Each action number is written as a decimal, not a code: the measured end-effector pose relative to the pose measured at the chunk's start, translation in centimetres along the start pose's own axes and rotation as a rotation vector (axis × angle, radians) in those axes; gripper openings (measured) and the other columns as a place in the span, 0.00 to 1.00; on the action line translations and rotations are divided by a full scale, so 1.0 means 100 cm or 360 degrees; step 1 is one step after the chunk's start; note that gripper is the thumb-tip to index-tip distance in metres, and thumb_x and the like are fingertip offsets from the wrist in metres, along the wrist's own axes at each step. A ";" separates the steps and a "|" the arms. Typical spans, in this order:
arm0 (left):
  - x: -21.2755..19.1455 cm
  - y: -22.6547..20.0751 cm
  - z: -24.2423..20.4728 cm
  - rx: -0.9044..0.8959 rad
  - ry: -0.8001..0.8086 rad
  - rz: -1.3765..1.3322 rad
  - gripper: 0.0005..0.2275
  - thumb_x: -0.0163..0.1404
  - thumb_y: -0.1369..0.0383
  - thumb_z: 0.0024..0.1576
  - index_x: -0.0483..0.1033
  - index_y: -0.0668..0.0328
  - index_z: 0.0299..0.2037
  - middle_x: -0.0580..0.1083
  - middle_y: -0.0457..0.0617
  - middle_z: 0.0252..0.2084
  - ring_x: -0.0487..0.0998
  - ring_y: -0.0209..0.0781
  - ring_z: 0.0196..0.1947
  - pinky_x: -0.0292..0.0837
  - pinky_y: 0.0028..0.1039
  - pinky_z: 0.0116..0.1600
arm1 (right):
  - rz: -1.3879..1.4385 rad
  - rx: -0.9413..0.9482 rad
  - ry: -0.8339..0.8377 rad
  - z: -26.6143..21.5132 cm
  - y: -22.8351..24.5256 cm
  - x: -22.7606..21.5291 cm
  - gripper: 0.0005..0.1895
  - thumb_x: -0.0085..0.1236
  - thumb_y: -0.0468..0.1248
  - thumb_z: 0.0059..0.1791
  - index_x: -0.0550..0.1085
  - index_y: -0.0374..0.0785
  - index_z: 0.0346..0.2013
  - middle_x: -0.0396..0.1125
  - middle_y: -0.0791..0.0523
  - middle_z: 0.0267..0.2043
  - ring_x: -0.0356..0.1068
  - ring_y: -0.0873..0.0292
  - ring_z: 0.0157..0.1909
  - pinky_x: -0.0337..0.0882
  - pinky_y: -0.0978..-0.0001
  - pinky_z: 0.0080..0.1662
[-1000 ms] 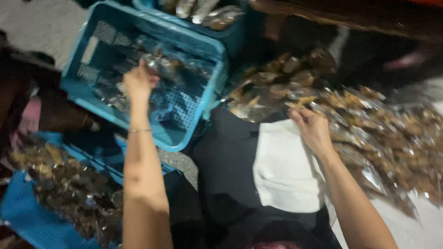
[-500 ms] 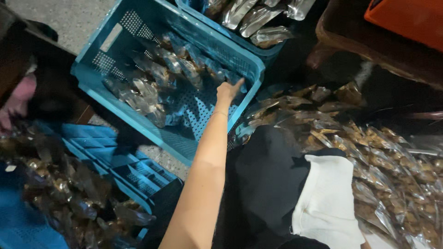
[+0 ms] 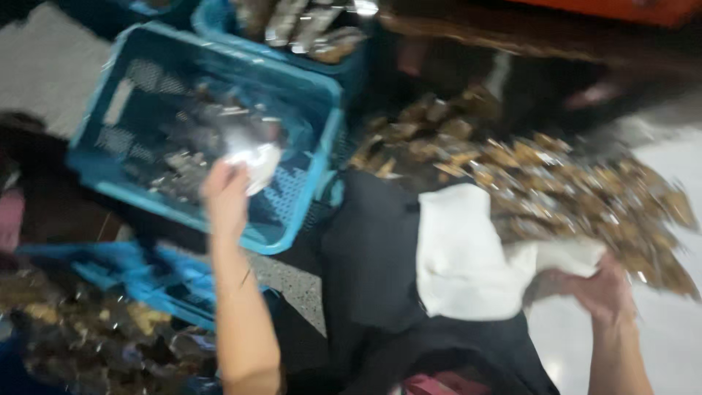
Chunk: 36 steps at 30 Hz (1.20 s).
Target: The person sits on the floor and repeatedly wipes clear plastic bags filled with snacks using a white cloth. They pick up a bag from a blue crate, wipe the exterior, and place it on a pile on the floor.
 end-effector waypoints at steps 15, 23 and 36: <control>0.186 -0.022 -0.238 -0.0716 0.0897 -0.1237 0.08 0.46 0.76 0.66 0.73 0.66 0.54 0.77 0.51 0.48 0.80 0.39 0.46 0.76 0.30 0.50 | -0.2138 -0.1350 0.0823 -0.083 -0.027 0.284 0.30 0.57 0.56 0.52 0.69 0.39 0.59 0.65 0.46 0.66 0.65 0.44 0.65 0.62 0.50 0.64; 0.197 0.006 -0.232 -0.0875 0.0782 -0.1178 0.19 0.45 0.73 0.62 0.63 0.61 0.65 0.72 0.51 0.60 0.76 0.41 0.57 0.75 0.32 0.57 | -0.2678 -0.1917 0.0574 -0.075 -0.064 0.333 0.44 0.59 0.64 0.47 0.66 0.37 0.67 0.65 0.46 0.62 0.62 0.44 0.64 0.57 0.44 0.63; 0.189 -0.052 -0.208 -0.0752 0.1107 -0.1268 0.08 0.49 0.70 0.74 0.76 0.69 0.55 0.73 0.41 0.42 0.70 0.26 0.37 0.68 0.20 0.43 | -0.0722 -0.0857 -0.0299 -0.032 0.025 0.234 0.21 0.41 0.37 0.55 0.74 0.37 0.59 0.73 0.52 0.50 0.71 0.51 0.47 0.71 0.57 0.52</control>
Point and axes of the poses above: each hand's wrist, its own z-axis towards the middle knuckle, its own x-axis out of the palm, y = z × x, the point moved 2 cm from there along z, towards the middle knuckle
